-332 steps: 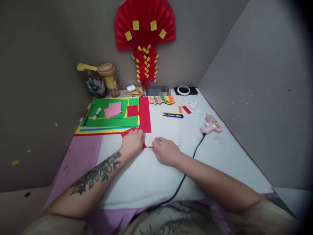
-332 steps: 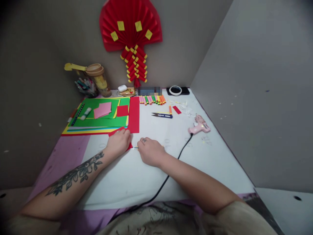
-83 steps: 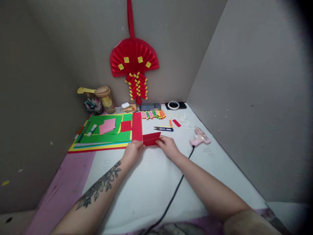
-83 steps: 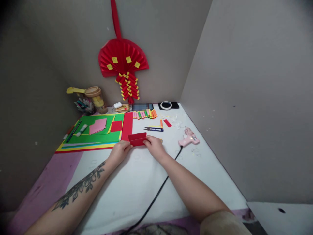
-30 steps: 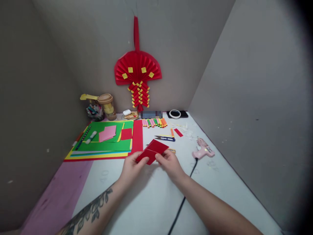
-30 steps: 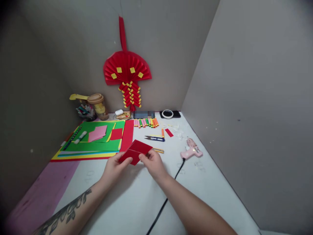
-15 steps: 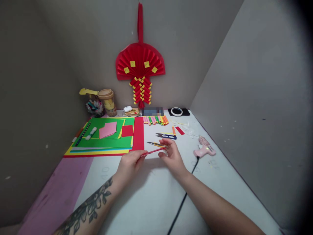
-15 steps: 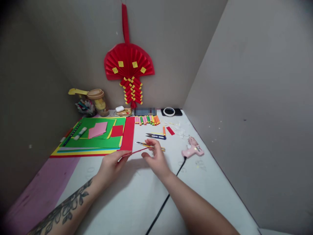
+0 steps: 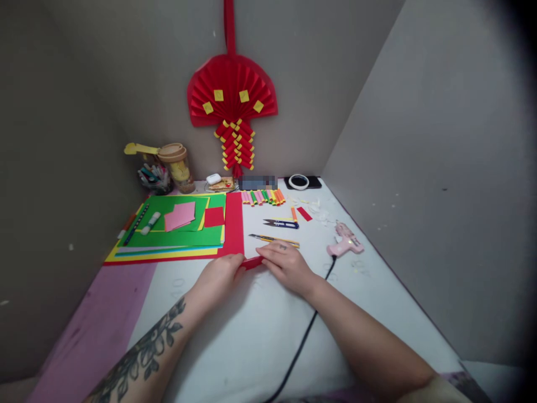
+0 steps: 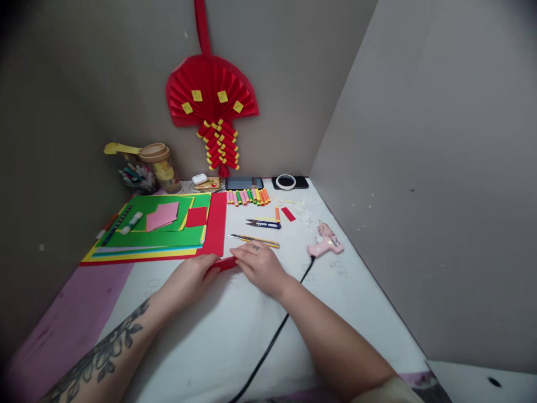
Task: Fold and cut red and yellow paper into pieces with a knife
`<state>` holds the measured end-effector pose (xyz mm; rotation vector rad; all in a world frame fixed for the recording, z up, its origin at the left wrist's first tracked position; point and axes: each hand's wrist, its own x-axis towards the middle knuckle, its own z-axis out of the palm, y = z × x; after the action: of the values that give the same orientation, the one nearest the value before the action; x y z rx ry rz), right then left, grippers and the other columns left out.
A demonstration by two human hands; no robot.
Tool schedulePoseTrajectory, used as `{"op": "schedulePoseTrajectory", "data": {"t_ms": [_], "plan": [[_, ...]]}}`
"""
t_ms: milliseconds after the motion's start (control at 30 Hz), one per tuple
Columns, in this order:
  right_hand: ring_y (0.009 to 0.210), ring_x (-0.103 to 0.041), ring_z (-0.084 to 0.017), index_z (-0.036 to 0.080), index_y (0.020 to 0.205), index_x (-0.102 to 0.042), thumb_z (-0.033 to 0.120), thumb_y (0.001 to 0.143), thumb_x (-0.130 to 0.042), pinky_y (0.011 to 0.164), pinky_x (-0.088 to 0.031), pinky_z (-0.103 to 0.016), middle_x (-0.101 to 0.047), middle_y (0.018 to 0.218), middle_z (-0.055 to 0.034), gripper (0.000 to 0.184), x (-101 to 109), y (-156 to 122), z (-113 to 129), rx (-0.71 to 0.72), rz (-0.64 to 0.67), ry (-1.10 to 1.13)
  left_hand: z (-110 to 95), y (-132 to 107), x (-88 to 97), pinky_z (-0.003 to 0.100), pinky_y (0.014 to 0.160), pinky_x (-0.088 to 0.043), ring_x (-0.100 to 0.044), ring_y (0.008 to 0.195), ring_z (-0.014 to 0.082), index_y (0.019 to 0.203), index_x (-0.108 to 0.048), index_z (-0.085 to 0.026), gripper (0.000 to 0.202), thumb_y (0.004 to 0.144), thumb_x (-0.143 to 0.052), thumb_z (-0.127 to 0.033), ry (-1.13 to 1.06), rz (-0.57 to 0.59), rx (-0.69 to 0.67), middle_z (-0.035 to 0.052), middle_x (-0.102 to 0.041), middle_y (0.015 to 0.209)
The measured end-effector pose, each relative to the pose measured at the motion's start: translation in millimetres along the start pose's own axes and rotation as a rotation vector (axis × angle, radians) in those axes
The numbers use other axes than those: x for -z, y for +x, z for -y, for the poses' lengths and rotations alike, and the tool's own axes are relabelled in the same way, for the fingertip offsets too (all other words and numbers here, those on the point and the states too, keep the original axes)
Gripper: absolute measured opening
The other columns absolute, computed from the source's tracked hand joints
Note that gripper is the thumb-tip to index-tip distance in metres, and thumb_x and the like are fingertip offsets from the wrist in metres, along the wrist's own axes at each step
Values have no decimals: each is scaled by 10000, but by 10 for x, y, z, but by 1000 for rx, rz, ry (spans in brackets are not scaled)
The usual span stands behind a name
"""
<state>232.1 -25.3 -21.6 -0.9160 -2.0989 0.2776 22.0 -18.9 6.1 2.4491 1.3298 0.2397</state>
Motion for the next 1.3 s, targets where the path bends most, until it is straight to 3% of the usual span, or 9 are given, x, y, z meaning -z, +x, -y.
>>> {"op": "schedulePoseTrajectory", "data": {"t_ms": [200,467,567,667,733,867,967,1100,1300], "plan": [[937,-596,-189,232,1095,-629,165,868,-509,847,-481,-372,-683,1006,-60,265,-19,6,6,0,-27,-11,-1,0,33,245,558,-341,-616,688,192,830,-570,-182,165,874,-417,-228,29,40,26,58,-670,789],[757,-604,-157,205,808,-659,200,854,-530,745,-482,-312,-664,762,-33,138,-101,31,117,-155,-99,180,-63,-25,94,241,581,-349,-611,700,191,788,-581,-171,229,878,-381,-238,-54,65,24,67,-672,771],[803,-607,-166,211,837,-637,248,823,-569,763,-477,-312,-663,820,-38,79,-98,39,120,-331,-175,341,-17,-29,93,231,557,-347,-585,638,173,736,-600,-168,207,837,-445,-260,-249,37,59,38,-657,701],[913,-596,-176,242,1172,-494,354,727,-680,786,-480,-316,-596,1128,-83,495,-109,42,42,-543,-286,614,94,1,72,232,557,-385,-592,633,178,805,-644,-151,217,782,-547,-344,-613,-42,168,32,-673,714],[847,-597,-157,243,1236,-421,424,674,-714,704,-488,-286,-556,1165,-98,659,-134,42,-11,-659,-277,771,161,36,42,245,596,-432,-619,678,189,884,-647,-137,287,736,-616,-380,-919,-132,266,48,-697,800],[572,-537,-103,184,971,-559,478,708,-667,478,-401,-209,-611,791,-27,410,-212,30,-3,-836,-63,923,153,97,-30,256,633,-486,-636,680,169,911,-623,-128,371,642,-732,-359,-1391,-289,419,60,-706,851],[455,-468,-75,171,843,-577,453,734,-651,425,-341,-188,-577,608,20,311,-250,12,59,-845,11,900,51,112,-67,239,609,-509,-634,655,150,895,-623,-121,379,604,-773,-313,-1565,-280,479,59,-706,819],[405,-440,-66,173,775,-562,445,762,-611,392,-312,-179,-559,546,37,278,-250,-1,83,-864,26,879,-28,121,-114,192,520,-508,-623,587,119,857,-643,-111,294,621,-767,-237,-1710,-170,544,58,-704,770],[393,-441,-62,172,777,-570,449,779,-577,372,-295,-175,-582,572,27,277,-265,-17,37,-864,-9,906,13,134,-204,174,518,-526,-636,613,111,871,-664,-98,224,664,-722,-163,-1795,-138,644,73,-708,821]]}}
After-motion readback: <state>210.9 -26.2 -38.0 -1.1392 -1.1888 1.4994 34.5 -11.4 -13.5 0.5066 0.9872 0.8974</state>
